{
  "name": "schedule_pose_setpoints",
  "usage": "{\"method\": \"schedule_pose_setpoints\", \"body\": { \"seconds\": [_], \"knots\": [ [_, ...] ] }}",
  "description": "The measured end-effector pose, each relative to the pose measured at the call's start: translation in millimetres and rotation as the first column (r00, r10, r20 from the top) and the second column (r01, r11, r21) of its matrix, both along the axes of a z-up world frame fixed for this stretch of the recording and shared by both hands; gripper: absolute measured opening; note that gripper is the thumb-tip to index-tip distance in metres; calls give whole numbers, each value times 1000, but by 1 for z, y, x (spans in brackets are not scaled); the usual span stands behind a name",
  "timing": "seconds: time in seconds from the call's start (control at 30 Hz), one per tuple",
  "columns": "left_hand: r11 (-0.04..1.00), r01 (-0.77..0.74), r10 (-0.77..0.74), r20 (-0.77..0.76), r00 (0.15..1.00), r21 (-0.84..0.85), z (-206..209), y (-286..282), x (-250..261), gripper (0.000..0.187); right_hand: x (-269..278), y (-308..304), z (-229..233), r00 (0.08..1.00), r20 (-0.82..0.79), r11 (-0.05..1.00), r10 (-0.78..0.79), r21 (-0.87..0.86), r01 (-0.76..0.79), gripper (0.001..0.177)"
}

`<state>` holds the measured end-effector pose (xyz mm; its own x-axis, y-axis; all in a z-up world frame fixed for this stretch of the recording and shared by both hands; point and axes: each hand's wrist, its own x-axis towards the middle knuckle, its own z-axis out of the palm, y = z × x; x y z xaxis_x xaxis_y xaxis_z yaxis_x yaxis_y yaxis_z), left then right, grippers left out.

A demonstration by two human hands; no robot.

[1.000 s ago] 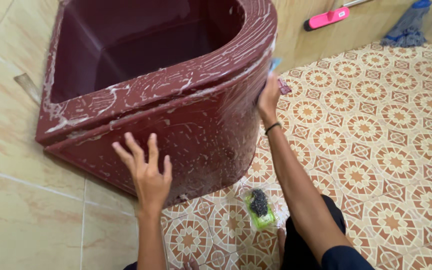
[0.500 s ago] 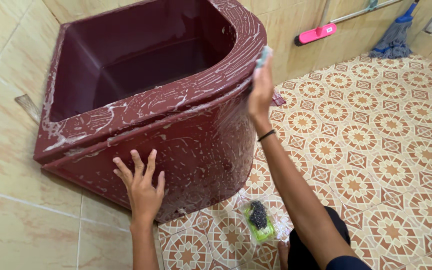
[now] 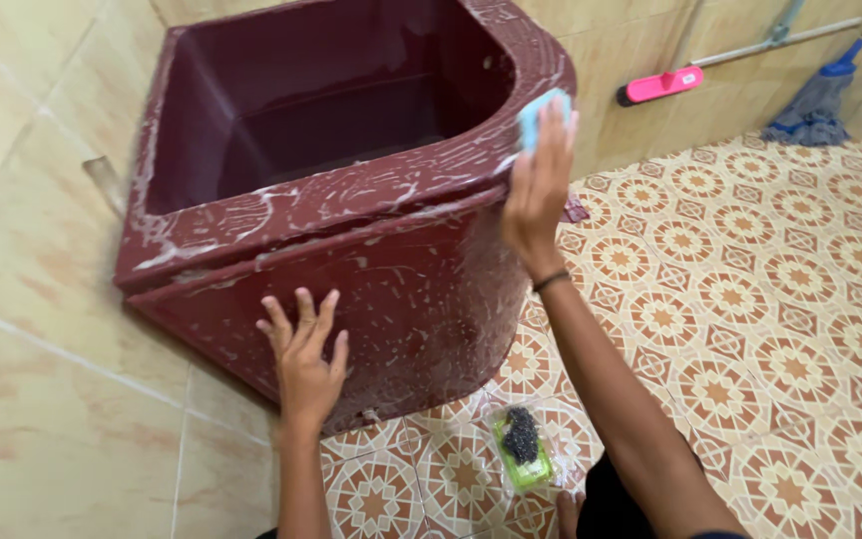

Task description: The person scrubs the exterior and rim of a maroon plastic basin using a blue sponge and soapy water. They move around the basin, cleaning different sides and the top edge, then briefly wipe the adjacent wall tiles.

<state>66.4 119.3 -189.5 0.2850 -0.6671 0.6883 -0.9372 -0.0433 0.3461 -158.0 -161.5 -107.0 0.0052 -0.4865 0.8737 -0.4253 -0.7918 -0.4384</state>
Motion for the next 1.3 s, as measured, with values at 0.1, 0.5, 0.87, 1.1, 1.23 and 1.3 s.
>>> {"method": "schedule_pose_setpoints", "body": {
  "seconds": [0.1,0.5,0.87,1.1,1.23,1.3],
  "knots": [
    [1000,-1,1,-9,1000,-9,0,-1,-4,59,25,41,-71,980,-199,968,-26,-248,-25,54],
    [999,49,-50,-67,997,-14,10,8,-5,53,52,30,-131,963,-255,910,-88,-413,-26,45],
    [988,135,-146,-144,979,-80,26,23,-2,27,20,78,-139,759,-595,851,263,-228,-474,51],
    [981,39,-91,-273,958,-188,28,27,-17,16,90,75,-115,843,-523,843,124,-393,-368,55],
    [985,30,-77,-278,957,-169,28,38,-21,15,91,88,-156,671,-703,765,233,-293,-573,51],
    [988,28,-73,-301,951,-153,29,42,-20,14,77,86,-168,651,-722,778,236,-261,-571,50]
  ]
}}
